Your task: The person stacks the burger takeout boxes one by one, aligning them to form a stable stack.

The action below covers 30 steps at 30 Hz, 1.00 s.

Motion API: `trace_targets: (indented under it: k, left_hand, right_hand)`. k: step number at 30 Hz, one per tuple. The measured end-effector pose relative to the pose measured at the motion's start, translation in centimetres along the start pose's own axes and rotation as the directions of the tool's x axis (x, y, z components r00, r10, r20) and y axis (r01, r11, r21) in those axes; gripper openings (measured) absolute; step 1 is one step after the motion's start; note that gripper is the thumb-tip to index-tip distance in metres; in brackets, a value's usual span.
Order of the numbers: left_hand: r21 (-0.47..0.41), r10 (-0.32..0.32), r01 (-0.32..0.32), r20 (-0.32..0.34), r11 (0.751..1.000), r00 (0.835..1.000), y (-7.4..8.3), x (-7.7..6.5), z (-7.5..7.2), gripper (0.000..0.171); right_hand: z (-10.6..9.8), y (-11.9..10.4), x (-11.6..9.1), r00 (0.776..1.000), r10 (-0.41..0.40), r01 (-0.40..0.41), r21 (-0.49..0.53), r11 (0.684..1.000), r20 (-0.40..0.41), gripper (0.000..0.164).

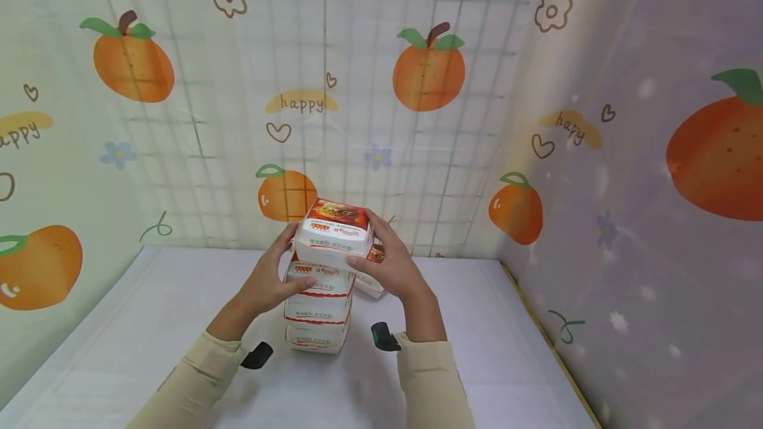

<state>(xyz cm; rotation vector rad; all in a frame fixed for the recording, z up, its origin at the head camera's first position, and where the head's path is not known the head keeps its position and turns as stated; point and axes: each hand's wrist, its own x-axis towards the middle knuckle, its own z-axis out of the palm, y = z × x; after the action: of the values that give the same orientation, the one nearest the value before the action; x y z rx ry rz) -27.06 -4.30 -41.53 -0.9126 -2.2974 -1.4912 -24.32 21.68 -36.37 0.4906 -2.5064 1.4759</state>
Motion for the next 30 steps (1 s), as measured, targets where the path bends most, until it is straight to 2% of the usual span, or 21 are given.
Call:
trace_targets:
  k: [7,17,30]
  left_hand:
    - [-0.005,-0.004,0.004,-0.008,1.0,1.0,-0.2,-0.3,-0.2,0.102]
    - [-0.029,0.019,-0.019,-0.016,0.999,1.0,-0.6,-0.7,-0.4,0.102]
    - [-0.021,0.016,-0.017,-0.029,1.0,0.999,-0.8,-1.0,-0.2,0.103]
  right_hand:
    - [0.5,-0.1,0.4,0.999,-0.023,0.023,-0.011,1.0,0.032,0.091]
    - [1.2,-0.1,0.6,0.999,-0.002,0.003,-0.003,1.0,0.034,0.096]
    - [1.6,0.3,0.5,0.999,-0.036,0.035,0.024,0.999,0.033,0.094]
